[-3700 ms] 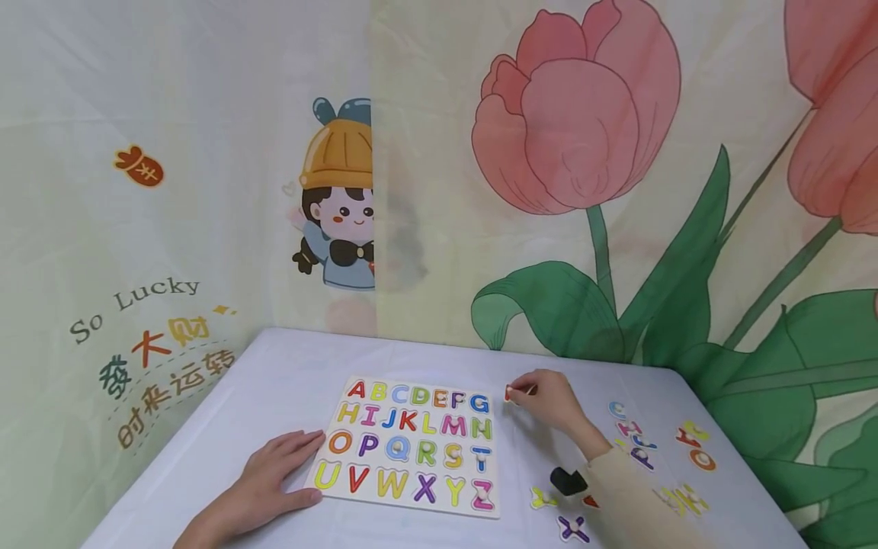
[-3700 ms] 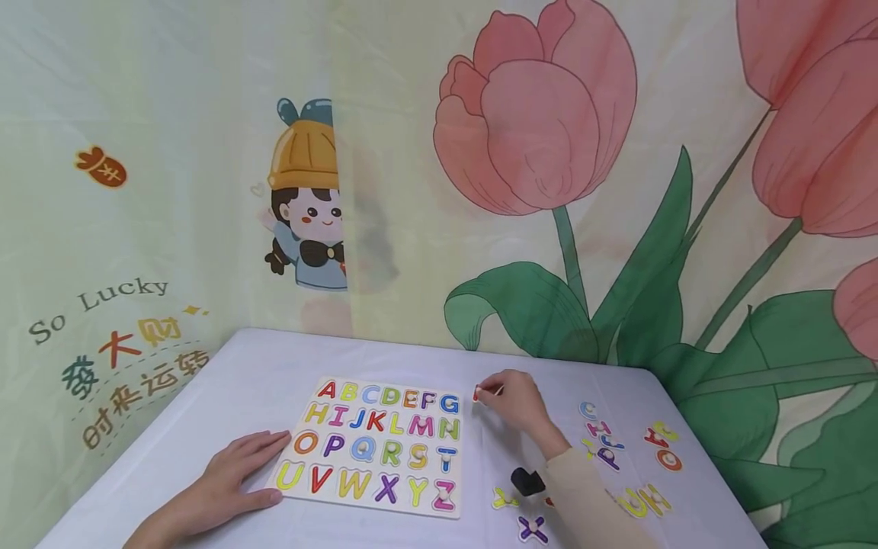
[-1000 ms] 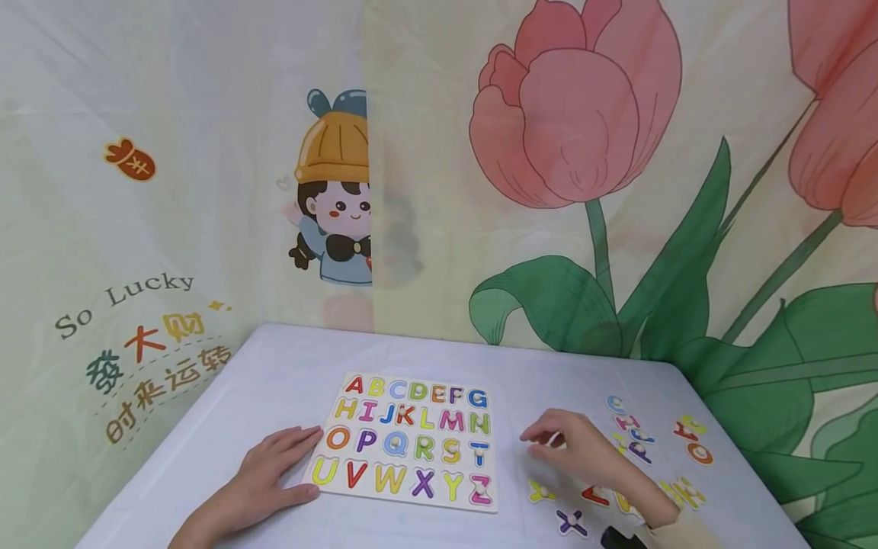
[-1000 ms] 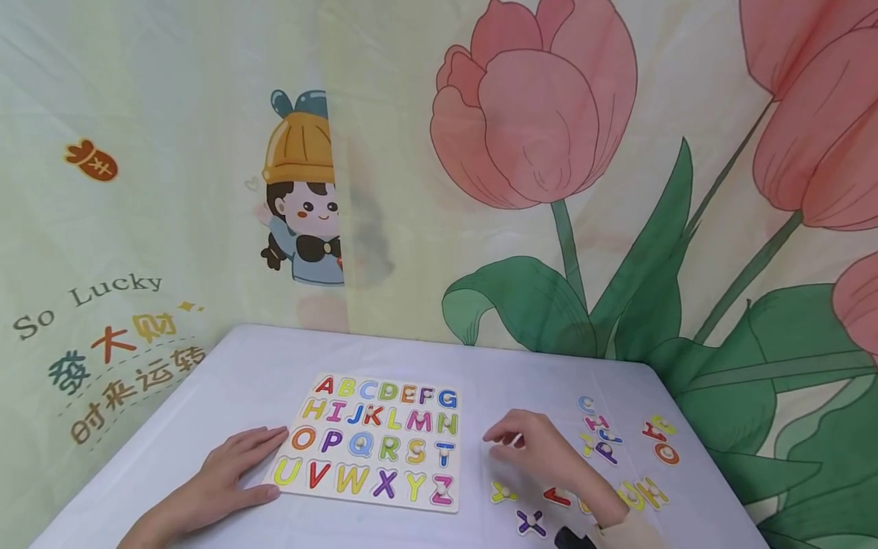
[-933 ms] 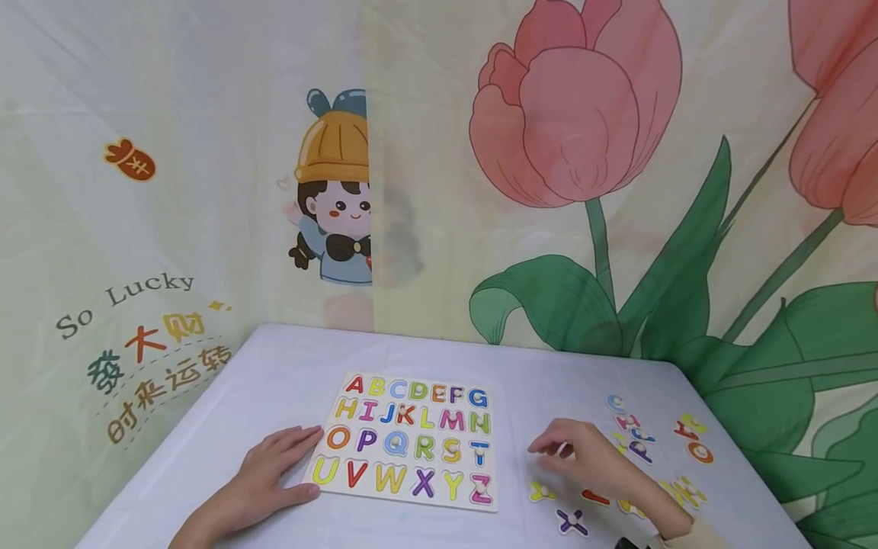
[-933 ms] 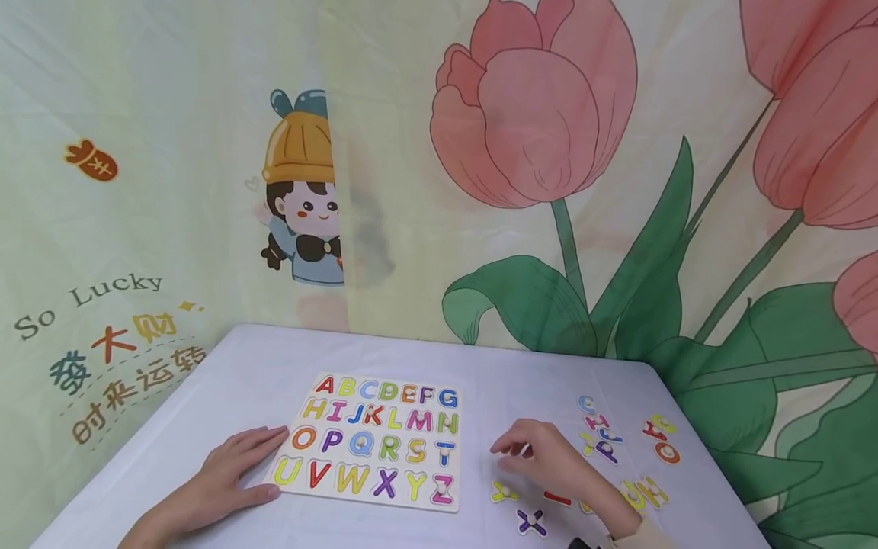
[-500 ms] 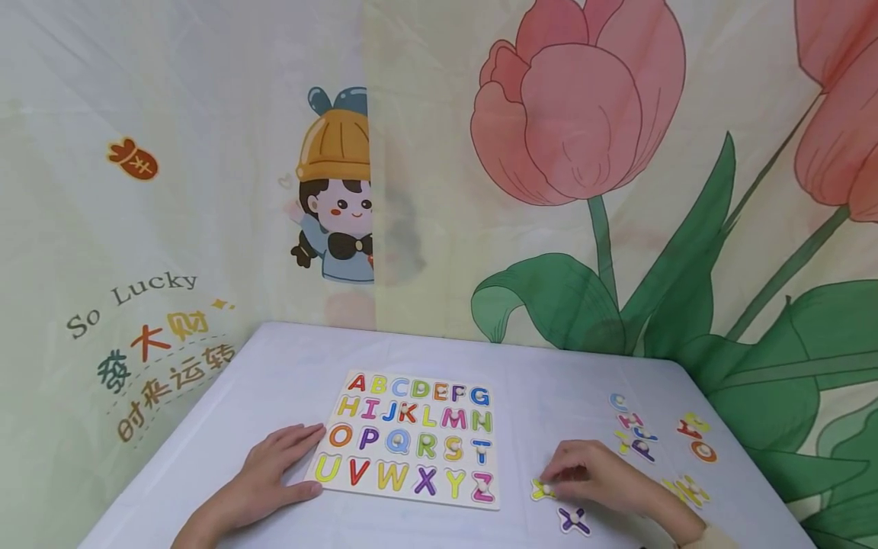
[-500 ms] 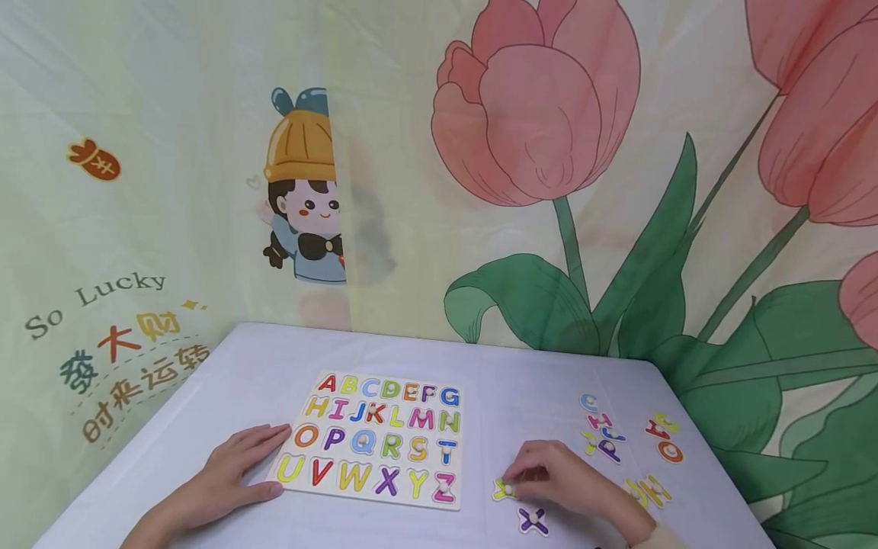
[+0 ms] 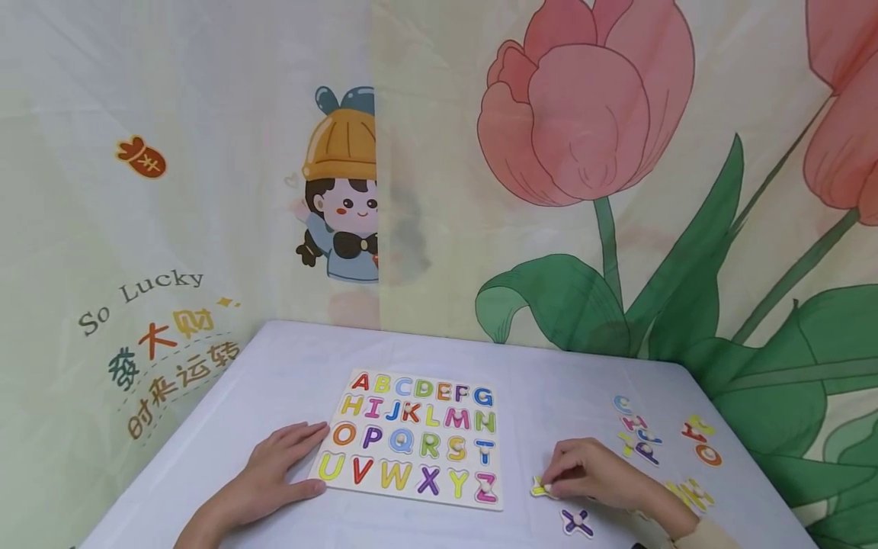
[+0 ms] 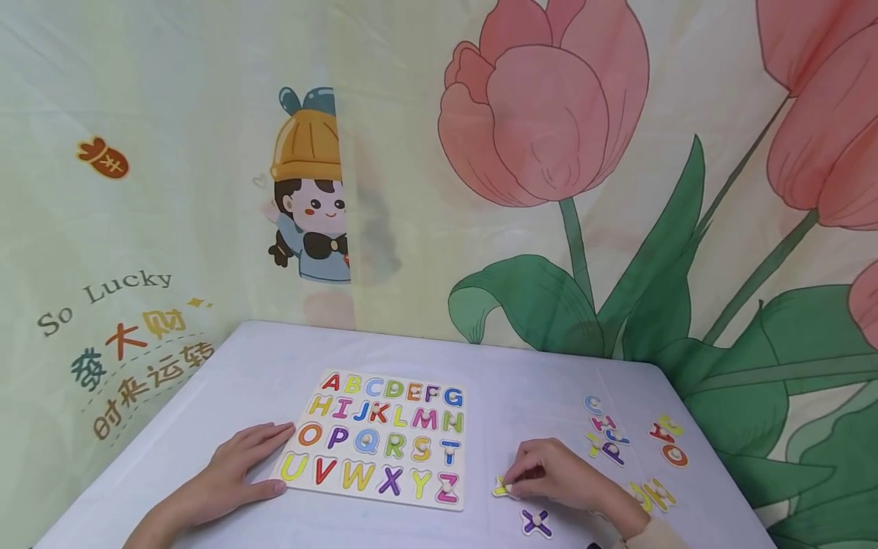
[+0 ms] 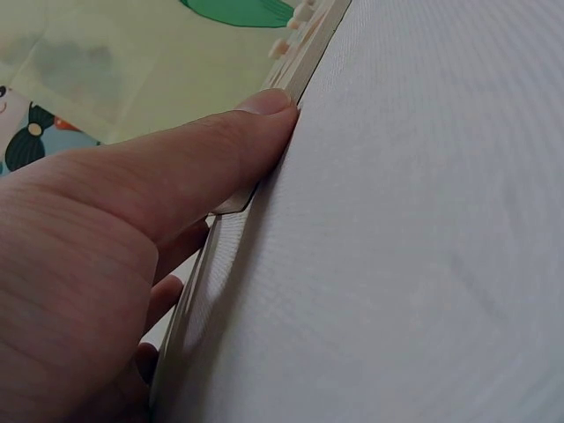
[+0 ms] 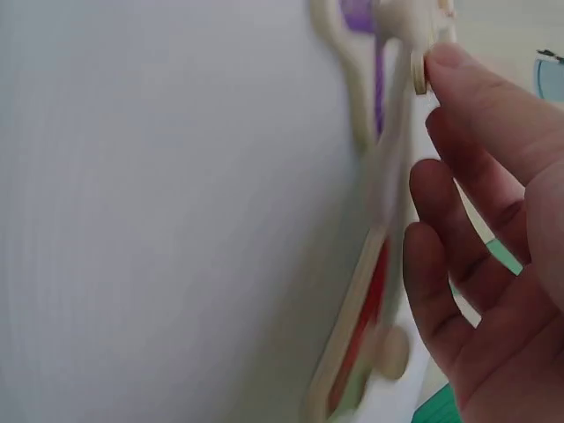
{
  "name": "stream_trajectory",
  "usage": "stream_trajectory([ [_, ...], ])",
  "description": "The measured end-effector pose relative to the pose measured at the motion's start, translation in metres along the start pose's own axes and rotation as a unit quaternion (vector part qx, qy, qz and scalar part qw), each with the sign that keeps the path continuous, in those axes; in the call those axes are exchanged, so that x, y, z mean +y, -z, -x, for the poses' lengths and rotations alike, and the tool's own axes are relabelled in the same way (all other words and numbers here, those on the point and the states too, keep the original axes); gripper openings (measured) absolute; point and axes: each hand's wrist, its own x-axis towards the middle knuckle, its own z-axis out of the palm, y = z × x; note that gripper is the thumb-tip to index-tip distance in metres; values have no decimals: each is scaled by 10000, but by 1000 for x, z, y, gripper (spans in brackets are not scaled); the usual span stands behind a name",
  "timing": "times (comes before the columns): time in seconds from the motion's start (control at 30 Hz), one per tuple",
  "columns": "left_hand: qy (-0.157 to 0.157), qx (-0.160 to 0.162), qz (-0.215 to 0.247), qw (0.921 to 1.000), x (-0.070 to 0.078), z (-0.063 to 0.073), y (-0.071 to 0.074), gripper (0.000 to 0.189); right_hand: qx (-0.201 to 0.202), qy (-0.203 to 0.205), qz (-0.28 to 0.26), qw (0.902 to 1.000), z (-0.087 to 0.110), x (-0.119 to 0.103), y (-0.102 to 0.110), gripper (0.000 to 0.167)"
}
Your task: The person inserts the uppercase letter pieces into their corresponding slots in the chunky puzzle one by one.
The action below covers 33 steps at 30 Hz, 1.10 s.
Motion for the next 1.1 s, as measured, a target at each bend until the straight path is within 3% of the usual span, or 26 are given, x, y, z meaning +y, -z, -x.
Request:
stream_trajectory([
  [0.13,86,-67,11,9999,1,0,0,95,319,12,90,9995,-3,-13,-8,8],
  [0.27,51,-30,45,10000,2,0,2,94,702,-230,188,9971,-12,-37,-24,8],
  [0.53,66,-41,56,10000,1,2,1,95,1054,-452,-138,9933,-41,-73,-66,8],
  [0.77,-6,12,-5,10000,1,1,1,95,1265,-336,-174,9912,-63,-77,-85,9],
  [1.1,44,-51,31,10000,2,1,2,96,1497,-365,28,9881,-72,-77,-96,9],
])
